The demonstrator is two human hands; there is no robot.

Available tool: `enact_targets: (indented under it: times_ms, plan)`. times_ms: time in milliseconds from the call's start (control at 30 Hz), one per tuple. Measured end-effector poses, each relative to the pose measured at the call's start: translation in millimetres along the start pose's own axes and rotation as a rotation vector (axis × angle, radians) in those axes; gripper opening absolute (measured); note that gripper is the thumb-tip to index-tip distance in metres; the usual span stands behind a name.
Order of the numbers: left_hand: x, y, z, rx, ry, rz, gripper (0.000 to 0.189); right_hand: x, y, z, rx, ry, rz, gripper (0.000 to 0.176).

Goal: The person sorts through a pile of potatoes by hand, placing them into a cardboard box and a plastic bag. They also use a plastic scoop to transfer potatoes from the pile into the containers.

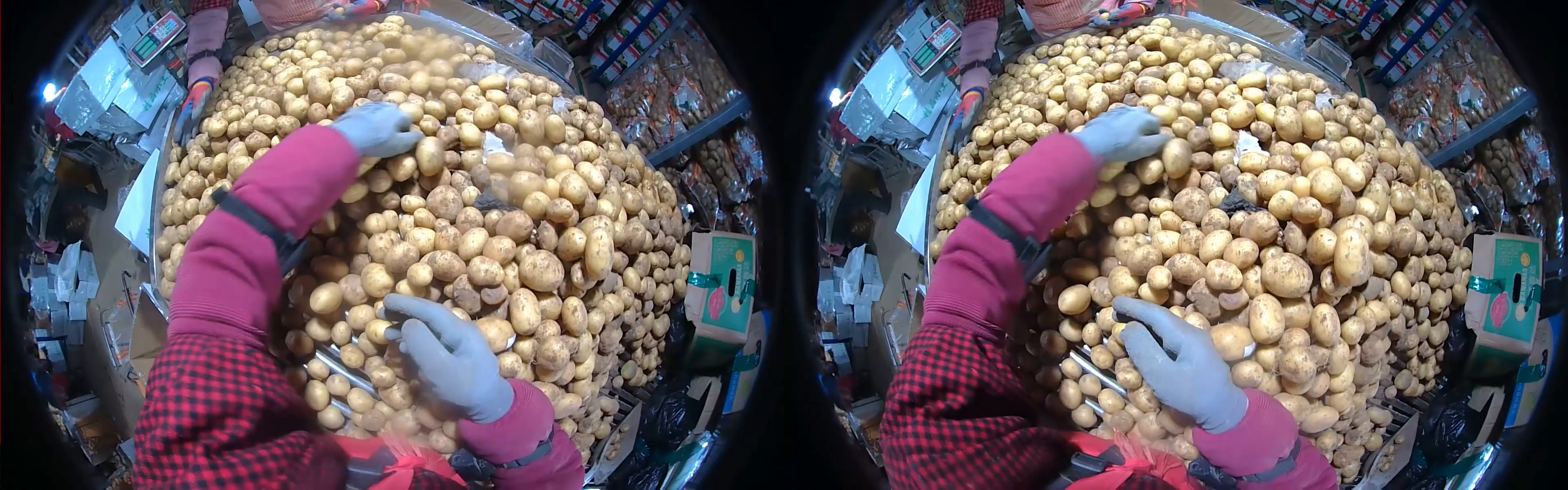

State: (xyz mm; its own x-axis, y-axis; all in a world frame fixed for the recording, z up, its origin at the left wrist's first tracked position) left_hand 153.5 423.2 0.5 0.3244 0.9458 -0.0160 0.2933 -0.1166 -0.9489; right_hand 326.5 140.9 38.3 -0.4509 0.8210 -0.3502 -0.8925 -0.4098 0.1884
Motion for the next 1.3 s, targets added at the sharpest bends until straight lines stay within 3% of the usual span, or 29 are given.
enact_targets:
  times_ms: [67, 167, 233, 267, 333, 400, 467, 533, 633, 800, 833, 900, 933, 967, 1000, 1067, 1133, 1167, 1233, 1267, 1300]
  plan:
    - [-33.1, -5.3, 6.9, 0.150, -0.137, 0.097, 0.047, 1.6, 3.1, 2.0, -0.097, -0.006, 0.074, 0.039]
    - [-78.1, 1.0, 41.3, 0.363, -0.086, 0.022, 0.039, -1.0, 3.8, 2.6, -0.024, 0.022, 0.049, 0.037]
    - [-111.6, -15.1, 42.9, 0.264, -0.069, -0.178, 0.034, -1.0, 4.0, 2.6, 0.003, -0.005, 0.030, 0.036]
    - [-119.5, -19.4, 51.2, 0.273, -0.071, -0.171, 0.034, -0.4, 3.8, 3.1, 0.013, -0.006, 0.035, 0.036]
    - [-132.7, -28.5, 79.3, 0.203, -0.322, -0.082, 0.032, -1.4, 4.3, 5.9, -0.077, -0.018, 0.075, 0.036]
    - [-136.6, -31.6, 85.2, 0.268, -0.372, 0.026, 0.032, -1.9, 4.6, 4.4, -0.052, 0.010, 0.067, 0.036]
    - [-139.2, -40.6, 61.1, 0.417, -0.270, -0.092, 0.029, 0.2, 6.0, 4.8, -0.082, -0.034, 0.075, 0.037]
    - [-136.2, -46.7, 6.3, 0.295, 0.052, -0.435, 0.037, 1.3, 7.8, 5.1, -0.055, -0.055, 0.061, 0.037]
    - [-106.0, -31.5, -62.5, 0.100, 0.222, -0.431, 0.052, -1.2, 8.4, 4.0, -0.049, -0.030, 0.042, 0.037]
    - [-37.4, 20.0, -76.3, 0.117, 0.364, -0.296, 0.026, -1.1, 5.0, 5.4, -0.037, -0.023, 0.075, 0.037]
    - [-40.5, 13.9, -71.4, 0.094, 0.454, -0.339, 0.022, -0.2, 2.6, 11.1, -0.105, -0.109, 0.060, 0.037]
    - [-49.0, -11.1, -56.6, 0.237, 0.445, -0.474, 0.021, -1.5, 2.7, 7.9, -0.063, -0.043, 0.058, 0.037]
    - [-37.9, -11.3, -16.4, 0.056, 0.325, -0.396, 0.021, -0.2, 3.4, 5.9, -0.033, -0.004, 0.063, 0.037]
    - [-29.0, -15.6, 23.6, 0.099, -0.005, -0.184, 0.023, 0.3, 3.3, 4.7, -0.027, -0.006, 0.057, 0.037]
    - [-44.2, -24.4, 44.1, 0.352, 0.109, -0.362, 0.024, -0.4, 3.3, 4.1, -0.042, -0.022, 0.063, 0.038]
    - [-52.8, -15.8, 70.3, 0.587, 0.210, -0.397, 0.031, 0.9, 1.4, 3.3, -0.057, -0.034, 0.065, 0.038]
    - [-52.8, -26.4, 70.7, 0.691, 0.043, -0.317, 0.035, 2.5, 2.0, 3.3, -0.135, -0.062, 0.071, 0.038]
    - [-49.3, -24.1, 69.6, 0.689, 0.043, -0.319, 0.035, 3.1, 2.7, 2.3, -0.137, -0.061, 0.070, 0.038]
    - [-48.1, -38.1, 82.2, 0.607, -0.247, -0.562, 0.038, 3.3, 2.6, 2.3, -0.120, -0.087, 0.058, 0.038]
    - [-46.7, -40.8, 63.9, 0.603, -0.244, -0.558, 0.038, 4.0, 1.7, 1.2, -0.119, -0.082, 0.053, 0.038]
    - [-43.4, -34.5, 31.9, 0.435, 0.002, -0.492, 0.041, 4.7, 2.2, 0.9, -0.123, -0.097, 0.049, 0.037]
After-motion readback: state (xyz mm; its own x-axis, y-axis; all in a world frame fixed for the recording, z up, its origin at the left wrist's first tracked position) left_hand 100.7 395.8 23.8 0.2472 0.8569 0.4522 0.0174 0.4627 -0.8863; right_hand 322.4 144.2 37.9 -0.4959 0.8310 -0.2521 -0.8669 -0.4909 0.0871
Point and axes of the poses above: each hand's wrist, its own x-axis towards the middle knuckle, its own y-axis out of the palm, z = x × y, the point moved 8 cm from there along x, towards the middle knuckle, and after that the axes turned 3 degrees about -y, right-handed, at the moved point
